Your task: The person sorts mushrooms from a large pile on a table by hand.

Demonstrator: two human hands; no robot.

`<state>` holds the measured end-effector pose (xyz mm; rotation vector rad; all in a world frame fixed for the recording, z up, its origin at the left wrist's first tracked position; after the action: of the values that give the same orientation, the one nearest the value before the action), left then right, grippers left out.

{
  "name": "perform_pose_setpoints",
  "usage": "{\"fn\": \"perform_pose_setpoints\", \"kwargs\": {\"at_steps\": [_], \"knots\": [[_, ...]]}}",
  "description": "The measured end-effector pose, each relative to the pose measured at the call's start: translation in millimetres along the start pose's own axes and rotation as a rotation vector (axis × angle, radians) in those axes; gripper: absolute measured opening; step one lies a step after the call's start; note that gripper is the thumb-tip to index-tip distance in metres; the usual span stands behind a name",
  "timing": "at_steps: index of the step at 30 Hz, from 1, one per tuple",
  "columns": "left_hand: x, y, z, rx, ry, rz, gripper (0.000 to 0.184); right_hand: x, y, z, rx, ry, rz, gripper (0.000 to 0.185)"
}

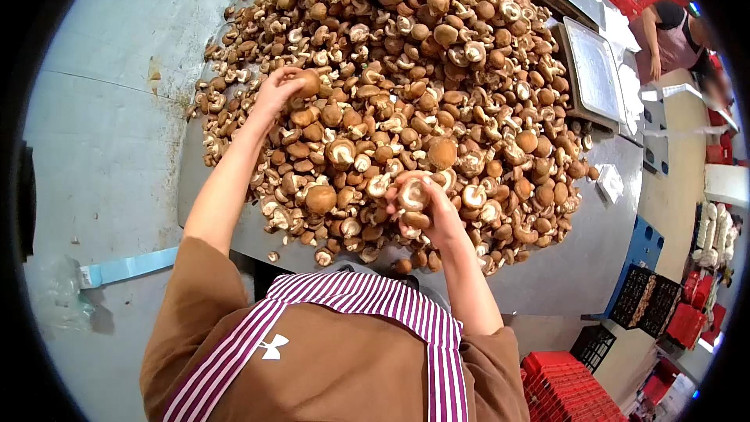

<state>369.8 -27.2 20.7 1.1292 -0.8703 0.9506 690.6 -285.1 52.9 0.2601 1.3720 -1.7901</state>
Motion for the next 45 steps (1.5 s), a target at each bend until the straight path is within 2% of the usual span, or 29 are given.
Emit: {"fn": "perform_pose_setpoints", "kwargs": {"at_steps": [4, 5, 8, 9, 10, 12, 13, 14, 16, 18, 20, 21, 22, 24, 26, 29, 30, 34, 38, 39, 40, 42, 44, 45], "knots": [[31, 1, 64, -0.281, 0.158, 0.728, 0.044, 11, -19, -15, -0.162, -0.006, -0.012, 0.040], [27, -4, 75, -0.249, 0.197, 0.853, 0.045, 10, -30, -15, -0.122, -0.007, 0.030, 0.041], [27, -17, 109, -0.311, 0.192, 0.963, 0.047, 11, -48, -19, -0.147, 0.033, 0.096, 0.041], [19, -23, 117, -0.329, 0.183, 1.041, 0.047, 15, -49, -22, -0.094, 0.105, 0.223, 0.041], [18, -30, 126, -0.354, 0.175, 1.074, 0.047, 14, -51, -19, -0.083, 0.026, 0.159, 0.039], [27, -47, 149, -0.397, 0.150, 1.059, 0.049, 19, -52, -16, 0.037, 0.050, 0.312, 0.038], [31, -56, 162, -0.387, 0.166, 1.045, 0.047, 21, -54, -8, 0.072, -0.066, 0.243, 0.038], [31, -65, 170, -0.419, 0.150, 0.996, 0.047, 25, -53, -7, 0.057, 0.139, 0.427, 0.045], [31, -80, 190, -0.480, 0.151, 0.916, 0.048, 31, -51, 7, 0.134, 0.224, 0.585, 0.055], [32, -96, 214, -0.508, 0.163, 0.783, 0.046, 38, -48, 24, 0.224, 0.170, 0.596, 0.065], [22, -115, 235, -0.512, 0.119, 0.518, 0.048, 65, -24, 30, 0.278, 0.241, 0.578, 0.065], [25, -123, 250, -0.526, 0.164, 0.437, 0.049, 49, -34, 52, 0.254, 0.057, 0.432, 0.064], [28, -132, 264, -0.549, 0.204, 0.429, 0.049, 54, -33, 65, 0.313, 0.072, 0.365, 0.057], [14, -148, 279, -0.658, 0.145, 0.332, 0.052, 79, -10, 83, 0.337, 0.107, 0.274, 0.058], [3, -163, 292, -0.787, 0.136, 0.325, 0.069, 92, 8, 116, 0.364, 0.102, 0.289, 0.059], [21, -175, 306, -0.842, 0.255, 0.215, 0.073, 105, 30, 168, 0.592, 0.106, 0.308, 0.059], [17, -178, 305, -0.855, 0.241, 0.189, 0.070, 118, 47, 188, 0.692, 0.129, 0.336, 0.053], [-2, -184, 295, -0.916, 0.166, 0.132, 0.060, 155, 89, 277, 1.042, 0.188, 0.091, 0.040], [-7, -192, 290, -0.929, 0.186, 0.084, 0.052, 235, 139, 360, 1.326, 0.013, 0.120, 0.039], [0, -197, 293, -0.910, 0.211, 0.062, 0.052, 274, 164, 383, 1.352, 0.000, 0.120, 0.045], [8, -199, 296, -0.885, 0.236, 0.038, 0.053, 307, 185, 404, 1.497, -0.135, 0.368, 0.055], [8, -202, 297, -0.897, 0.221, 0.025, 0.052, 352, 212, 449, 1.549, -0.348, 0.612, 0.062], [3, -204, 299, -0.889, 0.209, 0.024, 0.051, 345, 210, 477, 1.598, -0.697, 0.846, 0.071], [0, -205, 301, -0.895, 0.196, 0.034, 0.050, 344, 217, 489, 1.635, -0.814, 0.757, 0.071]]}}
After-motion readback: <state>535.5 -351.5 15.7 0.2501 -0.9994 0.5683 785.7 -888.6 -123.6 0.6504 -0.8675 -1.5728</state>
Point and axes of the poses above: each hand's wrist, its own z-axis away from the middle knuckle, its own y-axis out of the back of the hand, x = y × z, the point moved 1 cm from there along -z, towards the middle knuckle
